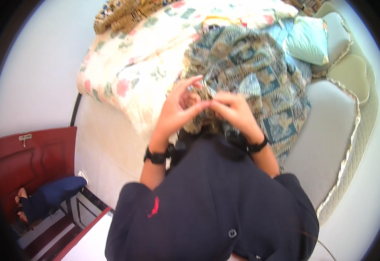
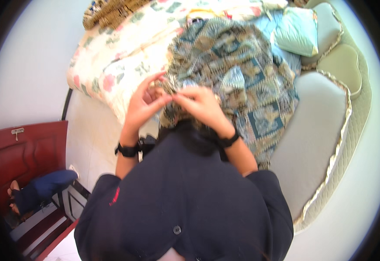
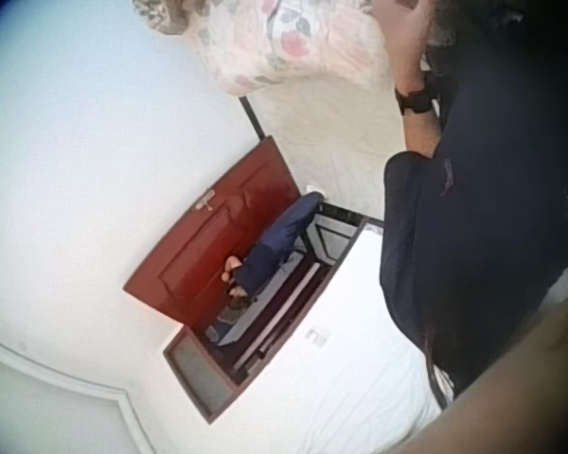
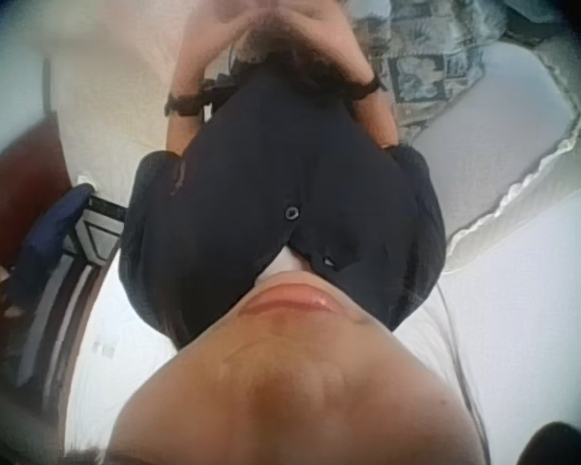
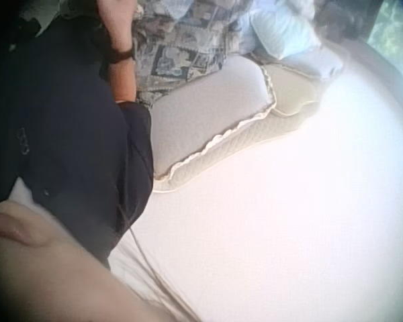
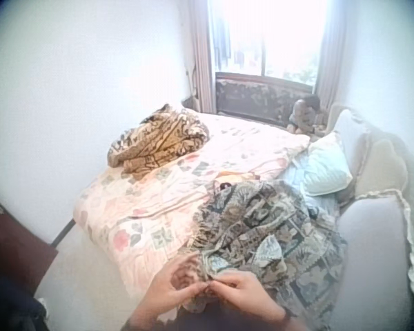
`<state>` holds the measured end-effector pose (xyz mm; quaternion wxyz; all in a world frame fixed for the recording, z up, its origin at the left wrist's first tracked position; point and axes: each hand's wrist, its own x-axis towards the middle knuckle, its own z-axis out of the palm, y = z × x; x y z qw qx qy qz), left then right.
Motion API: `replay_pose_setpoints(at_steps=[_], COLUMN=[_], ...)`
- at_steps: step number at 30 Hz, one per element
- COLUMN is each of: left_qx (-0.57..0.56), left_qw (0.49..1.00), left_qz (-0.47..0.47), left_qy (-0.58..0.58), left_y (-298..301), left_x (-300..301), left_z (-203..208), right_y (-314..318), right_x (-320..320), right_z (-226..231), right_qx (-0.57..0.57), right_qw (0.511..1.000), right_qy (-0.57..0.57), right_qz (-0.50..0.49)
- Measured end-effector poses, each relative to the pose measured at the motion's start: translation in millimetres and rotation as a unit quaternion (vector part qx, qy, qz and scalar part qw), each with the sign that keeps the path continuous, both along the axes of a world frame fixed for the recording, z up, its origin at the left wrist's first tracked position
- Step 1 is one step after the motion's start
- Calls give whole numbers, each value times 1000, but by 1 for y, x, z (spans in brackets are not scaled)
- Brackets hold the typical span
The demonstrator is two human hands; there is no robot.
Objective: The person shakes out and spreads a patterned blanket onto a bed, then ties the fringe tassels along the edge of the blanket by hand.
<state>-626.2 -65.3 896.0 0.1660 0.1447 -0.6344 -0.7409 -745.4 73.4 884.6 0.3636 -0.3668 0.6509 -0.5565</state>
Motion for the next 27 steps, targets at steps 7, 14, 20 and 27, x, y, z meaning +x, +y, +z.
replay_pose_setpoints(at_steps=[7, 14, 20, 27], left_qx=[-124, -48, 63, 33], left_qw=[988, 992, 992, 999], left_qz=[10, 97, 111, -19], left_qy=[-90, -69, -9, -31], left_y=[6, -7, 1, -7], left_x=[15, 23, 26, 30], left_z=[-11, -37, -27, -23], right_y=[-9, -28, -30, -28], right_x=[19, 22, 22, 22], right_z=[-8, -8, -14, -13], right_qx=[-44, -90, -107, -84], right_qw=[979, 956, 958, 954], right_qy=[-195, -277, -266, -285], right_qz=[-28, -23, -12, -37])
